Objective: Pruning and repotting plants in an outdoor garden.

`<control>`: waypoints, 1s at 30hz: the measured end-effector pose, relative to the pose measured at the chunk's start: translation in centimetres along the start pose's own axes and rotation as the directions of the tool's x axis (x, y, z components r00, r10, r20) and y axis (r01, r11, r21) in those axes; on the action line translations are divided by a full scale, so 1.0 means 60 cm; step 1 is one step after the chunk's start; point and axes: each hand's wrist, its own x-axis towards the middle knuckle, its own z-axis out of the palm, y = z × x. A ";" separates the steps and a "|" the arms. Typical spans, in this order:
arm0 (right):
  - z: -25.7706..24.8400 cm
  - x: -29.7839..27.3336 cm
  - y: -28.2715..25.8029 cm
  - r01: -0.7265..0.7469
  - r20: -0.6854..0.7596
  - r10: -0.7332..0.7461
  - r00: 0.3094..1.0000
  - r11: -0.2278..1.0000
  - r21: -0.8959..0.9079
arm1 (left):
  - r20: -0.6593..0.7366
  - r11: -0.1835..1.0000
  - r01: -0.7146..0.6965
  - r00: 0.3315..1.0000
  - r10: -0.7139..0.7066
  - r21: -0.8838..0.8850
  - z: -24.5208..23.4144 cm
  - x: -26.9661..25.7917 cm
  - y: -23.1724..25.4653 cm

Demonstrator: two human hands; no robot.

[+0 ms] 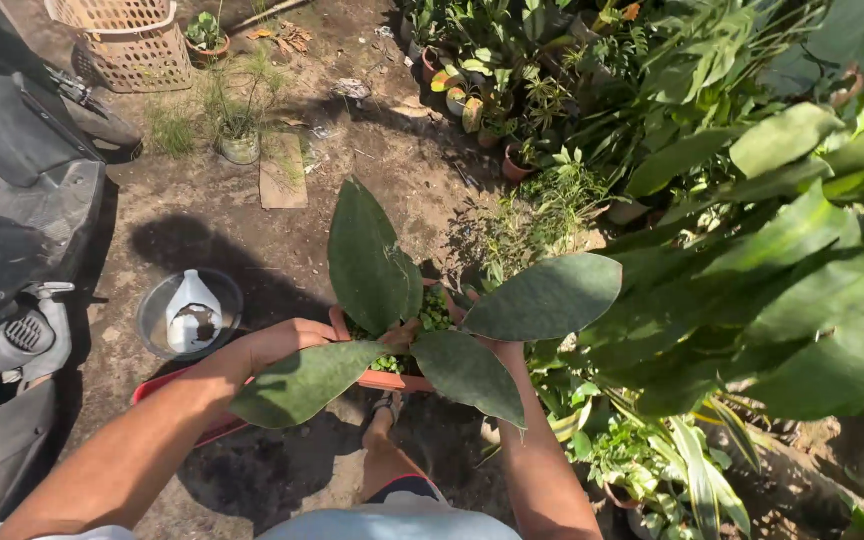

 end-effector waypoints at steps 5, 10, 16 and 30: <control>0.095 0.226 -0.119 -0.053 0.157 0.068 0.985 0.994 -0.099 | -0.056 0.959 -0.188 0.982 0.180 -0.211 -0.091 0.069 0.094; 0.186 0.394 -0.221 -0.061 0.324 0.114 0.939 0.984 -0.170 | -0.269 0.905 -0.276 0.944 0.192 -0.324 -0.145 0.115 0.248; 0.323 0.620 -0.299 0.011 0.544 0.097 0.834 0.981 -0.193 | -0.427 0.890 -0.326 0.888 0.173 -0.318 -0.300 0.214 0.414; 0.430 1.136 -0.466 -0.004 0.036 0.000 0.999 0.994 0.111 | -0.047 0.871 -0.357 0.931 0.363 -0.339 -0.688 0.569 0.787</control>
